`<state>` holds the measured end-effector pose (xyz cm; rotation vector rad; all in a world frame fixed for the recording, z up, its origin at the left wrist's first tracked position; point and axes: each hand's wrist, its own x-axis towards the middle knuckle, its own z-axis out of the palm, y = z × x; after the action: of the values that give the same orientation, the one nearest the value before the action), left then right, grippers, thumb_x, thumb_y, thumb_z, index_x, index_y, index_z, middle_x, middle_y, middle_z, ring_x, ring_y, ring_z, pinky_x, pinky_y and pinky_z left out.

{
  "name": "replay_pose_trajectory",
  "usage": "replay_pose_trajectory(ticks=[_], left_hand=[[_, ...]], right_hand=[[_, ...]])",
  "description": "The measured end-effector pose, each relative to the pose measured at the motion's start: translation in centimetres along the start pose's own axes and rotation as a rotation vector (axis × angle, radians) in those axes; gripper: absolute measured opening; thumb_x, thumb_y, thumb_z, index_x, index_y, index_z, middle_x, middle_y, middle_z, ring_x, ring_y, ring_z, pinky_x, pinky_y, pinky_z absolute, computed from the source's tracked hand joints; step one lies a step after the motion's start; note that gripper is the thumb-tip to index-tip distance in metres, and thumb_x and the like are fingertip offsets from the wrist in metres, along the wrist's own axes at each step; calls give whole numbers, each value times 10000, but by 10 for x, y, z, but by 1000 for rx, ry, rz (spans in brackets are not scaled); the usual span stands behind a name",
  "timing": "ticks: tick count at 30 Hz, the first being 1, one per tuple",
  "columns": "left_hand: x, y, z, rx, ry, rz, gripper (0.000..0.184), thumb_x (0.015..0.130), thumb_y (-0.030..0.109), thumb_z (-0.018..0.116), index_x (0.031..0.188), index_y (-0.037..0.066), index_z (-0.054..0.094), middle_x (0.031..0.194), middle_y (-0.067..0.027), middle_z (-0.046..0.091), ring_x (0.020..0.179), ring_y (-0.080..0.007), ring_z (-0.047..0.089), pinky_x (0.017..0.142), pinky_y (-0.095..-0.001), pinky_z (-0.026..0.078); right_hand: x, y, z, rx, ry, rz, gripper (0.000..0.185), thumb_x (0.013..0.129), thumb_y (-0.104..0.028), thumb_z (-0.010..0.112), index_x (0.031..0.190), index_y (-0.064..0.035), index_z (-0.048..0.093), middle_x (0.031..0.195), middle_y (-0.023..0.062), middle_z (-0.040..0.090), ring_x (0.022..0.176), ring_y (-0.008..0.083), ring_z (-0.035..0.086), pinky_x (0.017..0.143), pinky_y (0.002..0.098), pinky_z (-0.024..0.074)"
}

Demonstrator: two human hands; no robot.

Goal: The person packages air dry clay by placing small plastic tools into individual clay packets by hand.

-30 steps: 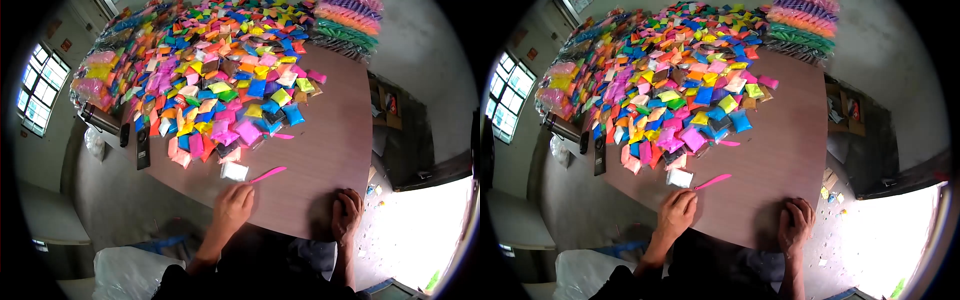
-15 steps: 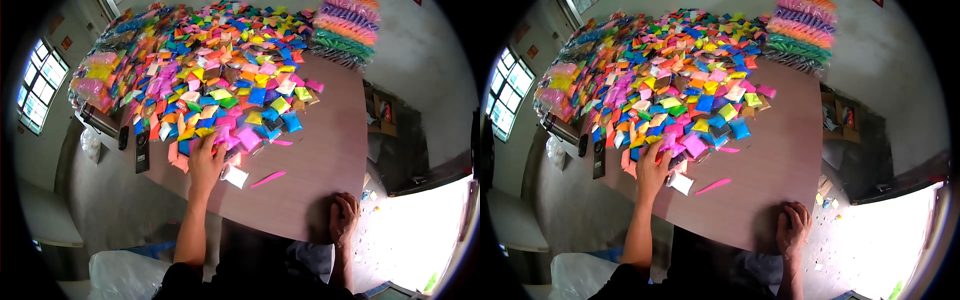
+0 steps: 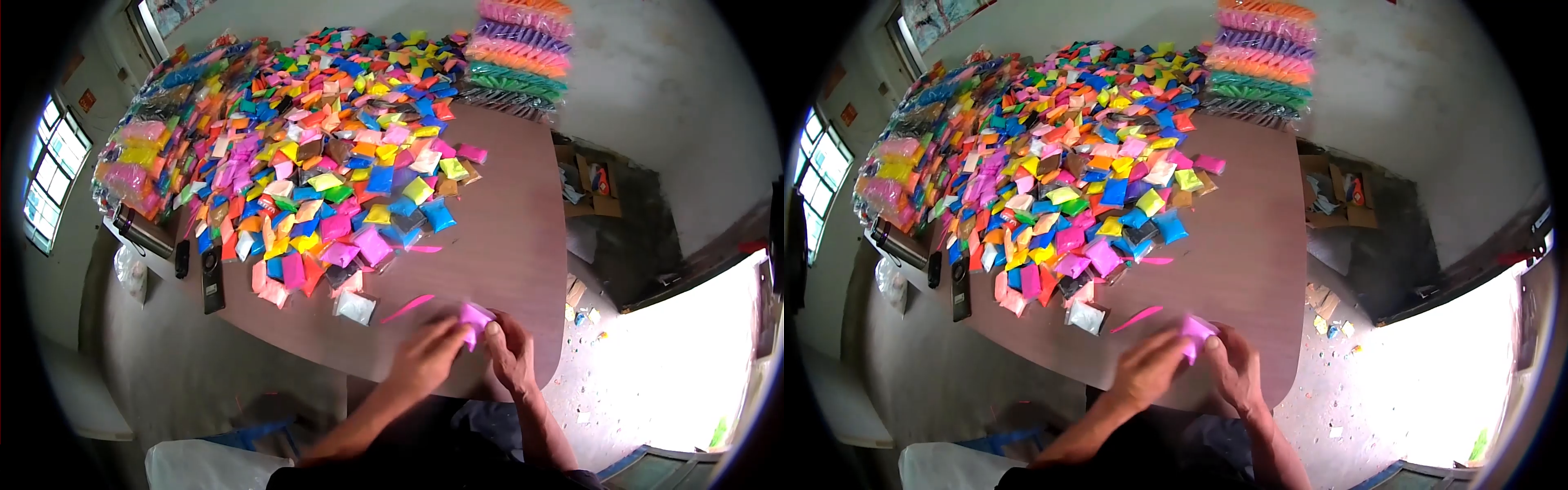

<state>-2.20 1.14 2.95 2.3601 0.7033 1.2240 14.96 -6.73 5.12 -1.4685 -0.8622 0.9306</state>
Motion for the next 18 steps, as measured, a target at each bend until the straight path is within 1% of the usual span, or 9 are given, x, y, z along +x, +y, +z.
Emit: replay_pose_trajectory(ticks=[4, 6, 7, 10, 12, 14, 16, 17, 18], left_hand=[[3, 17, 24, -163, -27, -136, 355, 897, 12, 765, 1248, 28, 717, 1213, -165, 731, 1032, -257, 737, 883, -348, 611], [2, 23, 28, -945, 48, -642, 345, 960, 51, 733, 1295, 2, 670, 1209, -143, 730, 980, -166, 708, 832, -301, 594], [6, 22, 28, -893, 18, -637, 336, 1005, 100, 709, 1312, -18, 640, 1132, -91, 731, 907, -109, 659, 775, -258, 555], [7, 5, 28, -673, -172, -617, 312, 1007, 107, 703, 1289, -18, 655, 1008, -61, 718, 856, -109, 652, 744, -257, 538], [7, 2, 30, -599, -179, -505, 270, 1013, 115, 696, 1252, -9, 677, 926, -47, 684, 794, -100, 628, 700, -256, 519], [3, -2, 34, -535, -171, -490, 173, 1012, 158, 713, 1075, -3, 699, 863, -73, 694, 757, -138, 633, 670, -312, 509], [2, 1, 31, -546, -163, -504, 161, 1013, 156, 713, 1043, -1, 694, 828, -65, 670, 728, -130, 611, 653, -310, 493], [0, 2, 29, -556, -149, -519, 155, 1014, 154, 713, 1010, 1, 690, 792, -58, 646, 699, -123, 589, 635, -307, 477], [-3, 0, 29, -557, -157, -520, 155, 1014, 154, 713, 1010, 1, 690, 792, -58, 646, 699, -123, 589, 635, -307, 477]], right_hand=[[8, 14, -5, 224, 38, 76, 237, 1045, -129, 673, 1216, 33, 698, 1066, 65, 724, 1014, 123, 644, 903, 269, 517], [10, 23, -10, 271, 46, 56, 203, 1039, -98, 682, 1198, 25, 706, 1082, 59, 718, 1018, 122, 642, 903, 269, 518], [10, 33, -10, 291, 20, -25, 179, 1026, -72, 696, 1181, 17, 714, 1104, 54, 710, 1028, 125, 640, 910, 275, 518], [8, 46, -12, 276, -1, -118, 150, 1001, -20, 716, 1149, 4, 732, 1163, 51, 689, 1057, 136, 634, 931, 290, 515], [8, 45, -9, 265, 9, -159, 154, 997, -29, 723, 1145, 12, 731, 1149, 67, 692, 1053, 146, 637, 938, 294, 510], [8, 37, -9, 189, 24, -187, 199, 1003, -84, 727, 1174, 16, 717, 1147, 78, 692, 1036, 151, 639, 916, 291, 513], [7, 22, -8, 16, 33, -194, 260, 1008, -148, 725, 1206, 17, 700, 1147, 87, 678, 1012, 144, 627, 874, 286, 516], [8, 32, -5, 56, 71, -182, 295, 1018, -197, 714, 1215, 20, 687, 1054, 64, 684, 921, 118, 620, 807, 270, 514], [6, 32, -5, 59, 78, -179, 295, 1018, -197, 714, 1215, 20, 687, 1054, 64, 684, 921, 118, 620, 807, 270, 514]])
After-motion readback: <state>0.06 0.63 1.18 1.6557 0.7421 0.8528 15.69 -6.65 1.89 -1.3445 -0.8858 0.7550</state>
